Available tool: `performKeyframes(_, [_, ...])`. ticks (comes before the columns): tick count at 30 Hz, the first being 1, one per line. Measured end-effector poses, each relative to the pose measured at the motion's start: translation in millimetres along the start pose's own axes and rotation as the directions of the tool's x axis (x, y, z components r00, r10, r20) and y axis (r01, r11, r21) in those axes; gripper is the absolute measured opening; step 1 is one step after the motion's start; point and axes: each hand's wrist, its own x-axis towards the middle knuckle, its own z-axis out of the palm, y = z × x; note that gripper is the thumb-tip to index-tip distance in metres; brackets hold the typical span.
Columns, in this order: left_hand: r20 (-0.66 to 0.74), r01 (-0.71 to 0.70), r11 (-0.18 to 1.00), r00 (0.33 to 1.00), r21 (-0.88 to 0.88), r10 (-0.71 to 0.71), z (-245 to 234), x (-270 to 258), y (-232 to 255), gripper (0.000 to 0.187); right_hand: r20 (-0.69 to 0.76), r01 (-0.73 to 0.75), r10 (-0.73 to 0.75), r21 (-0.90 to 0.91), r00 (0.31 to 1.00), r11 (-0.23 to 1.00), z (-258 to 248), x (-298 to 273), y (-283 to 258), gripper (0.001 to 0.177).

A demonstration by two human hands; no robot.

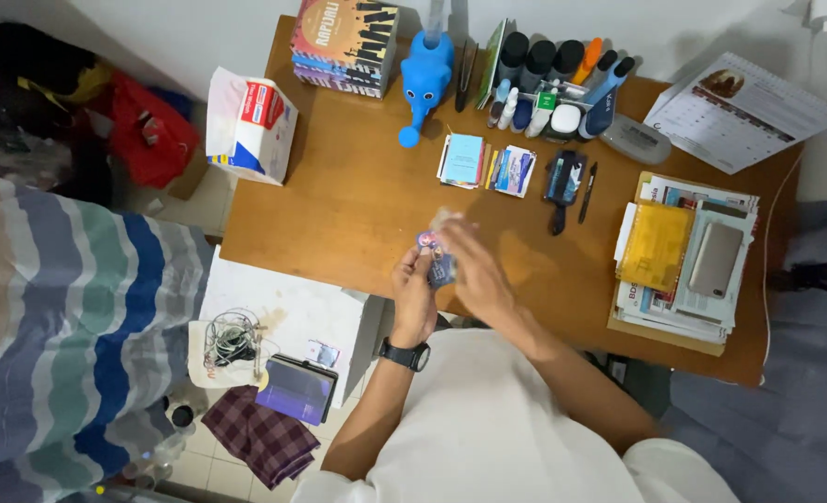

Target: Peeling small adhesive stickers from cards and applying them to objects on a desk

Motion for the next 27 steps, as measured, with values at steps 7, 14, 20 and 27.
performKeyframes(7, [0.05,0.018,0.996,0.999,-0.088,-0.014,-8.5,20.8,-8.6,0.015,-0.041,0.074,-0.072,0.042,0.997,0.996,22.8,-13.5,4.5,0.064])
performKeyframes(14, [-0.04,0.032,0.997,0.999,-0.07,-0.035,3.8,23.1,-5.2,0.016,-0.07,0.057,-0.064,-0.103,0.995,0.993,25.7,-29.6,25.3,0.064])
performKeyframes(20, [-0.023,0.082,0.995,0.997,0.055,-0.08,10.5,25.1,-17.9,0.012,-0.136,-0.19,0.221,0.21,0.966,0.959,18.8,-38.9,88.7,0.049])
performKeyframes(27, [-0.034,0.018,0.933,0.999,0.359,-0.007,47.2,-5.9,-6.1,0.009,0.226,-0.487,0.625,0.826,0.748,0.284,-17.7,-24.3,69.9,0.056])
